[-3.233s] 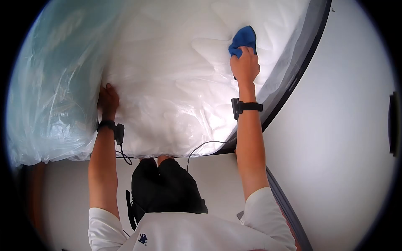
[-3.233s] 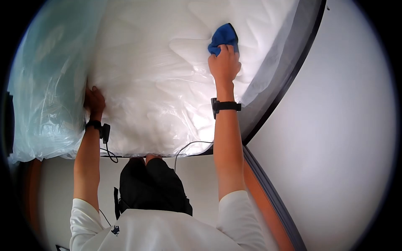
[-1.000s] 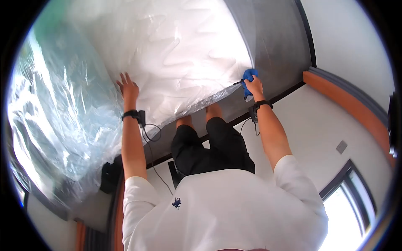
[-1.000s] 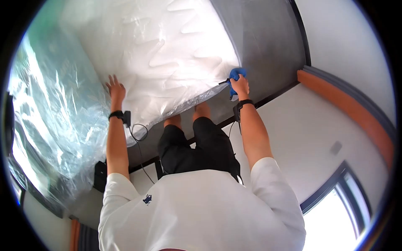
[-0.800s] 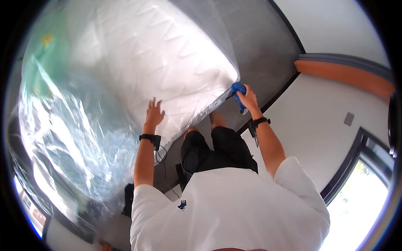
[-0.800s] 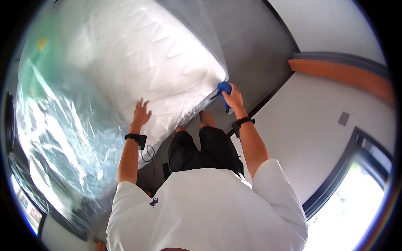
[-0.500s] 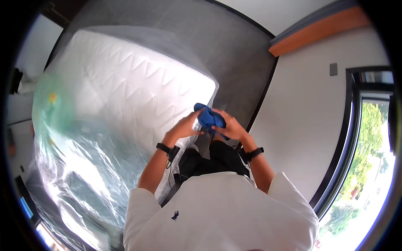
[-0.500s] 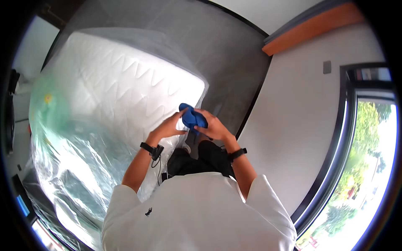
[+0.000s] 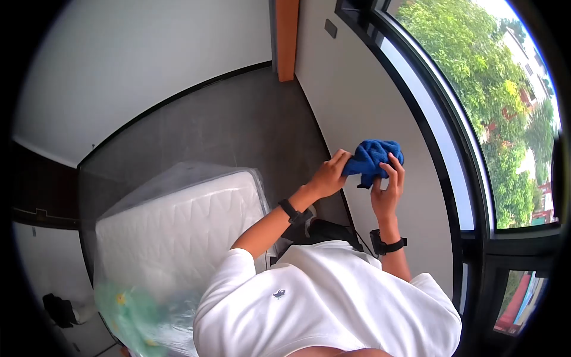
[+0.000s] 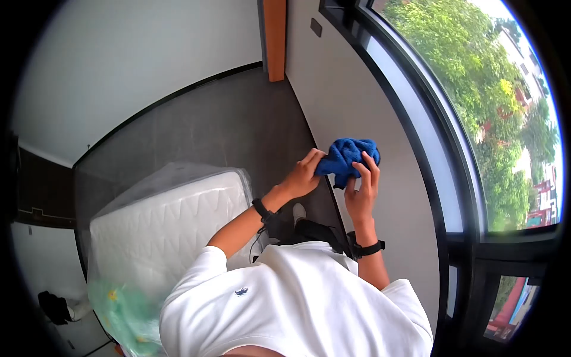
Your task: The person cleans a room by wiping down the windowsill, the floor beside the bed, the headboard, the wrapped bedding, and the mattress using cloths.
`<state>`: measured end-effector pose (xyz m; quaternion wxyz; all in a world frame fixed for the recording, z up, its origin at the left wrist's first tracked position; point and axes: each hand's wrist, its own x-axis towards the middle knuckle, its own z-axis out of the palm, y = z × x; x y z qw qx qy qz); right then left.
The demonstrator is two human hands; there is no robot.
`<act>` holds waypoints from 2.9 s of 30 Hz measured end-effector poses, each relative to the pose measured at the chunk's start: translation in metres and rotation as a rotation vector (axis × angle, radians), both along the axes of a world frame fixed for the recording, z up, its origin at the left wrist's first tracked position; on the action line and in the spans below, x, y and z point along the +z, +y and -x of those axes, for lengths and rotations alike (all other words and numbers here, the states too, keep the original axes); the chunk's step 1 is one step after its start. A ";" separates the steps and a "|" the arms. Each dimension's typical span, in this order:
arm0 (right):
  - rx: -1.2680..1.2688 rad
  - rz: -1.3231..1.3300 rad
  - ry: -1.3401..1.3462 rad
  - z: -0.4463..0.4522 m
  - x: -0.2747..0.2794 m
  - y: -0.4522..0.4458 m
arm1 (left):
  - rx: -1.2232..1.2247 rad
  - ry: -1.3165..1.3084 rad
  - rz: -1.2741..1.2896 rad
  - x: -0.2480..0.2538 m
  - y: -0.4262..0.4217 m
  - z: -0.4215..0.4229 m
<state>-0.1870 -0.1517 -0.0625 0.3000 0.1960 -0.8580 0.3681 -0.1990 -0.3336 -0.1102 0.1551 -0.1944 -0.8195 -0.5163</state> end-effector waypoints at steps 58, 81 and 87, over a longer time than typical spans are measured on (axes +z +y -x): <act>-0.303 -0.392 -0.315 0.281 0.061 -0.016 | -0.120 0.109 0.404 0.092 0.025 0.237; -0.451 -0.492 -0.406 0.212 0.067 -0.010 | -0.426 0.057 0.368 0.083 0.032 0.212; -0.512 -0.487 -0.459 0.213 0.072 -0.014 | -0.441 0.070 0.380 0.089 0.033 0.212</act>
